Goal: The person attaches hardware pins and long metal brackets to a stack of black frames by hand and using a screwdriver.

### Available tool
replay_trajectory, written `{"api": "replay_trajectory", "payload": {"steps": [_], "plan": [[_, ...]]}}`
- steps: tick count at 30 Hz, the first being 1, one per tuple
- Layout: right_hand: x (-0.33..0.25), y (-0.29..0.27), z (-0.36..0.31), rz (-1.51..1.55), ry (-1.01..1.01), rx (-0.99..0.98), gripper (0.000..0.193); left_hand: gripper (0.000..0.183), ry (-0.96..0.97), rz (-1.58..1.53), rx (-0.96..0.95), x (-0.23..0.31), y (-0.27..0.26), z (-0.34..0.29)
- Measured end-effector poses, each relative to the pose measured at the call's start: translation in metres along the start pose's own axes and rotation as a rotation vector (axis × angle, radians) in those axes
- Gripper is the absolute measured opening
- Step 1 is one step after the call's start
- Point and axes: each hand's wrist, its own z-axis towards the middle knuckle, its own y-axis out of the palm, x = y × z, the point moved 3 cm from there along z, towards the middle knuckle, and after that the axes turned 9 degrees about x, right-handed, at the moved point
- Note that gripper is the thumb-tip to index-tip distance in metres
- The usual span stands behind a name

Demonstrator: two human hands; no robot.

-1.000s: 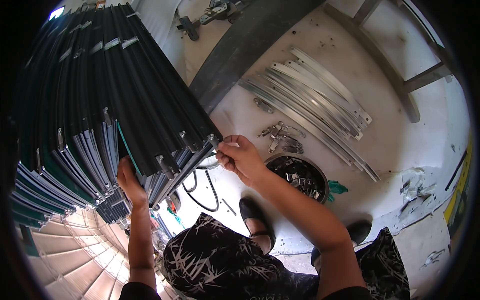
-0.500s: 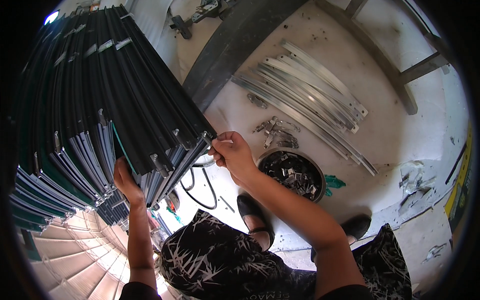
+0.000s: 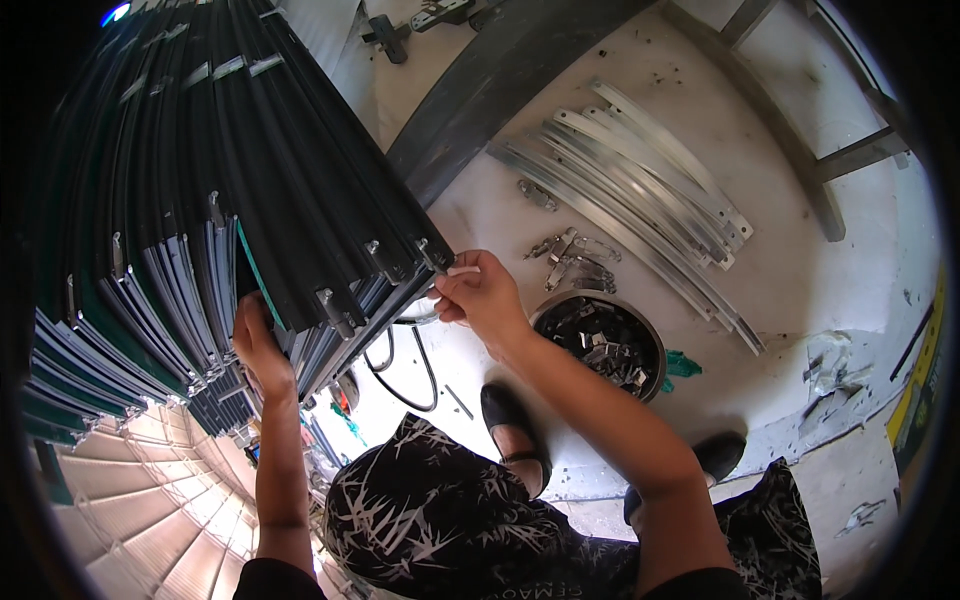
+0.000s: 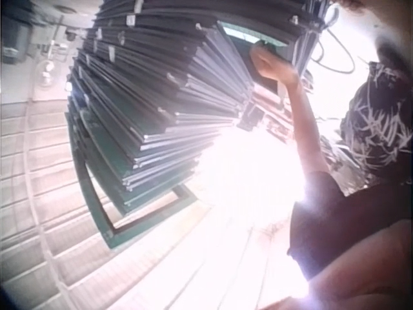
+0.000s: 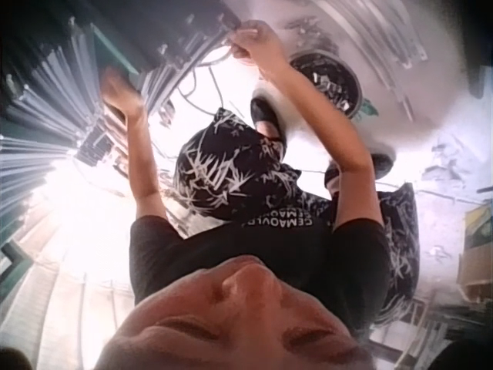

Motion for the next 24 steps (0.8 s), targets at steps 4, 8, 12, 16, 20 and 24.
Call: {"api": "replay_trajectory", "payload": {"steps": [4,8,12,16,20,24], "plan": [[-0.007,0.005,0.003,-0.034,-0.024,0.041,0.031,0.037,0.081,-0.038,0.053,0.009,0.002,0.002],[-0.027,-0.012,-0.008,-0.265,-0.179,0.097,0.027,0.031,0.022,-0.085,0.014,0.01,0.005,-0.001],[-0.079,-0.03,-0.034,-1.333,-0.91,0.211,0.027,0.028,-0.02,-0.135,0.086,0.003,0.003,-0.005],[-0.097,-0.047,-0.059,-1.961,-1.169,0.074,0.029,0.024,-0.041,-0.256,0.099,0.001,-0.005,-0.003],[-0.069,-0.07,-0.071,-2.199,-0.87,0.012,0.017,0.022,-0.066,-0.405,0.112,-0.007,0.0,-0.004],[-0.051,-0.066,-0.077,-2.245,-0.949,0.022,0.011,0.021,-0.067,-0.494,0.116,-0.009,-0.008,-0.005]]}}
